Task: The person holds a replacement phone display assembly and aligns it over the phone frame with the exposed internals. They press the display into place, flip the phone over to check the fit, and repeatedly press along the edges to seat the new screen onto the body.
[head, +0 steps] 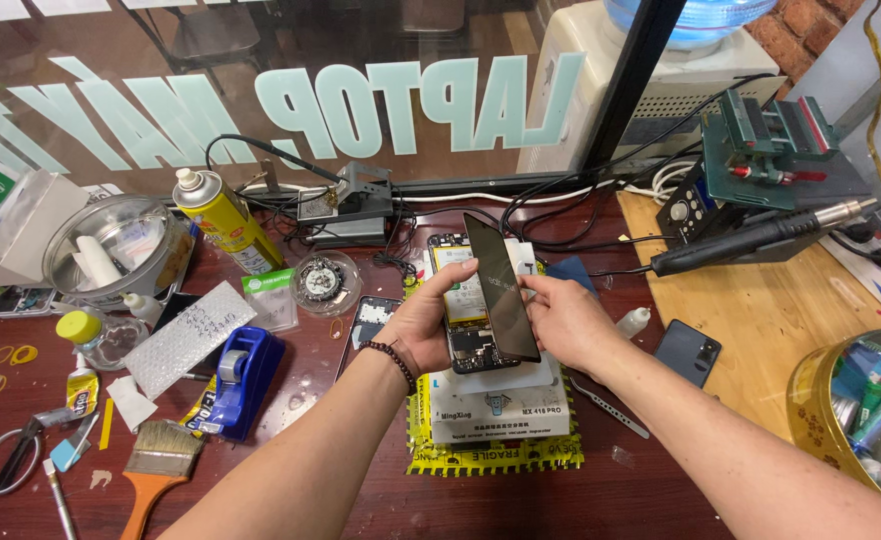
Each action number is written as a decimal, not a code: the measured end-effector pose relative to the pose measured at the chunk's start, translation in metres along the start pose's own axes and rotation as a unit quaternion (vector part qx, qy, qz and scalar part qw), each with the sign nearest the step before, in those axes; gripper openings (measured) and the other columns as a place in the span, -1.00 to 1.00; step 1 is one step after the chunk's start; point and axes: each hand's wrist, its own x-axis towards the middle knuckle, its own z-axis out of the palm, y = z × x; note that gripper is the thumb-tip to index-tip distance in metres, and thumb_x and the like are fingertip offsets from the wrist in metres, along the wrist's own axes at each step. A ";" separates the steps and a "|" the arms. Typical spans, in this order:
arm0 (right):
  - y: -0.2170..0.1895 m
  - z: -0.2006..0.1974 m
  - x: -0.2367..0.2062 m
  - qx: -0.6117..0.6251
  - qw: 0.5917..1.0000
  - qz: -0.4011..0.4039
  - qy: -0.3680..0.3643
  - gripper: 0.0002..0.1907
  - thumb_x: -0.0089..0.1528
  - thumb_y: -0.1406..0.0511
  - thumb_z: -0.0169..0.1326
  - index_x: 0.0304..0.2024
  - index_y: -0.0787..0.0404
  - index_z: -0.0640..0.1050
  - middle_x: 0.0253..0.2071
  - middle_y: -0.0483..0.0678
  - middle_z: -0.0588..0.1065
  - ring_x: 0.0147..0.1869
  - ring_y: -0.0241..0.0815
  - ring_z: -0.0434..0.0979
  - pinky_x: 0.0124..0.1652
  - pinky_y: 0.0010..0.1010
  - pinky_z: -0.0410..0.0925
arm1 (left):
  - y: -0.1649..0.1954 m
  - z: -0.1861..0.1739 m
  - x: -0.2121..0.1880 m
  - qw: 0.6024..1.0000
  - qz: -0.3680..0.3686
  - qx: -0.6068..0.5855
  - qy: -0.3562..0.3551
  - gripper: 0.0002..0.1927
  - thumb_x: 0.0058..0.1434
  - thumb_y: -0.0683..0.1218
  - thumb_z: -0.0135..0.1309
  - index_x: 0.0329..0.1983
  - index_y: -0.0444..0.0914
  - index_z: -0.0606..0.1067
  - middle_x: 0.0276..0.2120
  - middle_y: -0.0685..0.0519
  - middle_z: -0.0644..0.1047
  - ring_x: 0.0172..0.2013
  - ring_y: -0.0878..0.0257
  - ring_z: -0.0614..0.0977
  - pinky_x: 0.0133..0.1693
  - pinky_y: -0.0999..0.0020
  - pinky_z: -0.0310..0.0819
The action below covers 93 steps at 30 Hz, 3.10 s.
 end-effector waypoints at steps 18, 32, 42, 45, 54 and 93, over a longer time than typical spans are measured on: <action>0.002 -0.001 0.000 -0.011 1.000 -0.015 0.003 -0.58 0.30 0.37 -0.07 0.18 0.04 0.56 -0.51 -0.02 0.58 -0.51 -0.21 0.57 -0.37 -0.28 0.44 | -0.001 0.000 0.000 1.000 -0.005 -0.002 0.004 -0.47 0.18 0.12 0.22 0.12 -0.27 0.52 0.01 -0.12 0.62 -0.02 0.02 0.67 0.10 0.02 0.54; 0.003 0.003 0.004 0.055 0.998 0.009 -0.009 -0.58 0.34 0.38 -0.10 0.23 0.06 0.52 -0.51 -0.12 0.50 -0.48 -0.33 0.48 -0.38 -0.40 0.46 | 0.001 -0.004 0.000 1.000 -0.005 -0.013 0.010 -0.44 0.19 0.13 0.19 0.14 -0.31 0.51 0.02 -0.14 0.62 -0.01 0.01 0.67 0.13 0.03 0.53; 0.005 0.004 0.004 0.078 0.997 -0.008 -0.020 -0.59 0.35 0.39 -0.12 0.21 0.10 0.54 -0.56 -0.11 0.49 -0.52 -0.31 0.45 -0.43 -0.38 0.41 | 0.001 -0.002 -0.002 1.000 0.002 -0.013 0.001 -0.42 0.20 0.14 0.14 0.16 -0.33 0.50 0.05 -0.16 0.61 0.02 0.00 0.66 0.17 0.02 0.49; 0.005 0.004 0.004 0.071 0.997 -0.004 -0.017 -0.58 0.33 0.40 -0.12 0.22 0.08 0.53 -0.56 -0.10 0.49 -0.53 -0.30 0.46 -0.43 -0.38 0.42 | 0.001 -0.002 -0.002 1.000 -0.006 -0.007 0.017 -0.43 0.18 0.14 0.17 0.14 -0.30 0.50 0.03 -0.14 0.61 0.00 0.00 0.67 0.15 0.01 0.50; 0.000 0.001 0.000 0.015 1.000 -0.021 -0.012 -0.60 0.31 0.38 -0.09 0.16 0.06 0.57 -0.53 -0.04 0.57 -0.53 -0.24 0.53 -0.40 -0.32 0.42 | 0.001 0.004 0.000 0.997 0.000 0.027 0.069 -0.47 0.15 0.12 0.21 0.10 -0.26 0.52 0.00 -0.13 0.62 -0.02 0.00 0.67 0.11 0.00 0.53; 0.000 0.001 0.000 0.017 0.999 -0.026 -0.011 -0.62 0.30 0.37 -0.07 0.13 0.06 0.58 -0.55 -0.02 0.56 -0.52 -0.21 0.55 -0.38 -0.32 0.42 | 0.002 0.006 -0.004 0.999 -0.002 0.014 0.049 -0.47 0.15 0.09 0.22 0.11 -0.28 0.52 0.02 -0.13 0.63 -0.01 0.01 0.67 0.12 0.01 0.53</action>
